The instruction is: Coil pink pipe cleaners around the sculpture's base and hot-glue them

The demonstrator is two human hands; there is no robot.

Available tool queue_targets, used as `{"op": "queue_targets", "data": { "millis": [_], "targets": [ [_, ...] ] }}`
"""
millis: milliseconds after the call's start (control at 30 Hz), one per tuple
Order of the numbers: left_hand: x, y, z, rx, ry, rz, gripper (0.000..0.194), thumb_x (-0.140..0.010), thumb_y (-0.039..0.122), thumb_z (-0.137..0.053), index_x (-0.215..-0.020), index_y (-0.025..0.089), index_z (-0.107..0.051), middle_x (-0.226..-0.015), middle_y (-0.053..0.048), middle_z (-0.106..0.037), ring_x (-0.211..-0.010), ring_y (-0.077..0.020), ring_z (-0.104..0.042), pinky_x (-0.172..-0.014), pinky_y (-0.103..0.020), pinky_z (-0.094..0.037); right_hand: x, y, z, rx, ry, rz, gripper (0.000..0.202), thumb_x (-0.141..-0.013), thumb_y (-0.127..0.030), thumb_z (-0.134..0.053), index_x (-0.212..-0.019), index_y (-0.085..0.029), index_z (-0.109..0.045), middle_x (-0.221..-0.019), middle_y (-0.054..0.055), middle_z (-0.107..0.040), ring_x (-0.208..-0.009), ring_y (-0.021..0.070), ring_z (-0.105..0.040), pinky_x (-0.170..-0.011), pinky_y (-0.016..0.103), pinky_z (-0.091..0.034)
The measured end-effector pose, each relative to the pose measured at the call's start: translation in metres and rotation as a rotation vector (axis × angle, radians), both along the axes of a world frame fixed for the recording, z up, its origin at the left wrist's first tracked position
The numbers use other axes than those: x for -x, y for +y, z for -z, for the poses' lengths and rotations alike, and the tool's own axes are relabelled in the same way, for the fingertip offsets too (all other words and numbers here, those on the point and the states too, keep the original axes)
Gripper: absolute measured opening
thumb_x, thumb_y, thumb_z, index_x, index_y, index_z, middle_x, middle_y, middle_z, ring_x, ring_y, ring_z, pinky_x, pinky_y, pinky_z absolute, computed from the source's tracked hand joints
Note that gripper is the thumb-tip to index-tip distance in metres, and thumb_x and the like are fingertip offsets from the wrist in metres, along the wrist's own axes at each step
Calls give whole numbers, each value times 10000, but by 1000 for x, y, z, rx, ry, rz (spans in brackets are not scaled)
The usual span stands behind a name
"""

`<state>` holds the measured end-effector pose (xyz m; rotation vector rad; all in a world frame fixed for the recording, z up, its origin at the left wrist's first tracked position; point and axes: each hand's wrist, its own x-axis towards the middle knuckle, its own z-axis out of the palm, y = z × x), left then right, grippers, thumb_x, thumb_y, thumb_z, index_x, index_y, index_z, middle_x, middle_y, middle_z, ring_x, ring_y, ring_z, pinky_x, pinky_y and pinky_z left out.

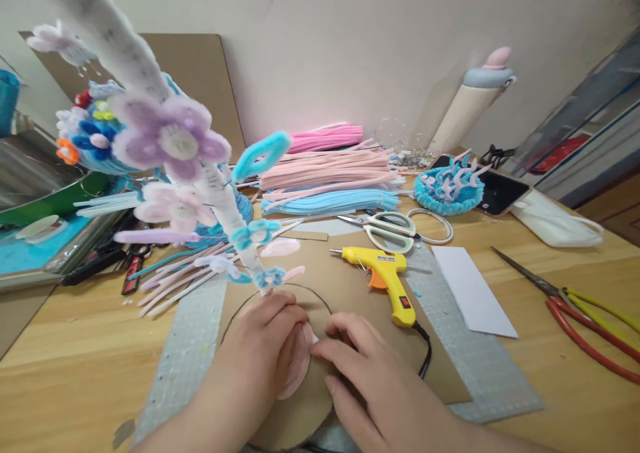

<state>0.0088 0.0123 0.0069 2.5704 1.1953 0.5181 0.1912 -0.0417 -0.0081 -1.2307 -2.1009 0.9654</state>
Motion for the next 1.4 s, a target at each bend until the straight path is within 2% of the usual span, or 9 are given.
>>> {"op": "queue_targets", "data": {
  "millis": [267, 533, 667, 767, 900, 1000, 1400],
  "targets": [
    [-3, 0, -4, 12, 10, -7, 266, -871, 54, -399, -840, 174, -634, -837, -39, -652, -785, -171, -615, -774, -329, -530, -2, -1, -1, -2, 6, 2, 386, -805, -45, -465, -1144, -199, -566, -1107, 88, -473, -1031, 200, -488, -915, 373, -459],
    [-4, -1, -5, 1, 16, 6, 278, -878, 65, -377, -809, 170, -626, -817, -43, -639, -784, -178, -601, -770, -340, -514, 0, -1, -1, -31, 12, 20, 369, -796, -44, -475, -1114, -201, -577, -1098, 87, -494, -1024, 200, -506, -904, 370, -477],
    [-4, -1, -5, 41, 20, 15, 269, -877, 88, -414, -776, 190, -642, -818, -32, -634, -732, -164, -601, -694, -306, -497, 0, -1, -2, -27, 12, 21, 363, -793, -44, -478, -1104, -201, -580, -1086, 84, -492, -1015, 197, -510, -901, 365, -478],
    [-4, 0, -7, 1, 34, 28, 273, -874, 98, -428, -762, 196, -657, -828, -34, -644, -719, -161, -611, -663, -299, -489, 0, -1, -2, -10, 11, 16, 365, -799, -47, -475, -1115, -201, -575, -1092, 84, -478, -1018, 195, -502, -904, 360, -474],
    [-5, 0, -10, -41, 78, 64, 259, -843, 55, -444, -755, 192, -645, -822, -26, -656, -747, -159, -627, -679, -289, -496, -1, 0, -1, -2, 11, 14, 367, -803, -48, -471, -1121, -200, -570, -1102, 85, -471, -1026, 197, -495, -910, 366, -468],
    [-6, 0, -10, -59, 104, 44, 260, -833, 43, -434, -754, 193, -630, -783, -18, -656, -773, -172, -634, -711, -308, -515, -1, 1, -1, -5, 17, 7, 371, -800, -46, -473, -1123, -202, -566, -1093, 82, -474, -1020, 197, -496, -909, 366, -466],
    [-7, -1, -4, -84, 140, 37, 197, -804, 39, -465, -774, 179, -601, -790, -23, -661, -837, -209, -651, -795, -384, -532, -2, -1, -2, 0, 70, 31, 319, -844, -52, -428, -1096, -204, -552, -1071, 73, -500, -986, 185, -520, -871, 353, -475]
  ]
}}
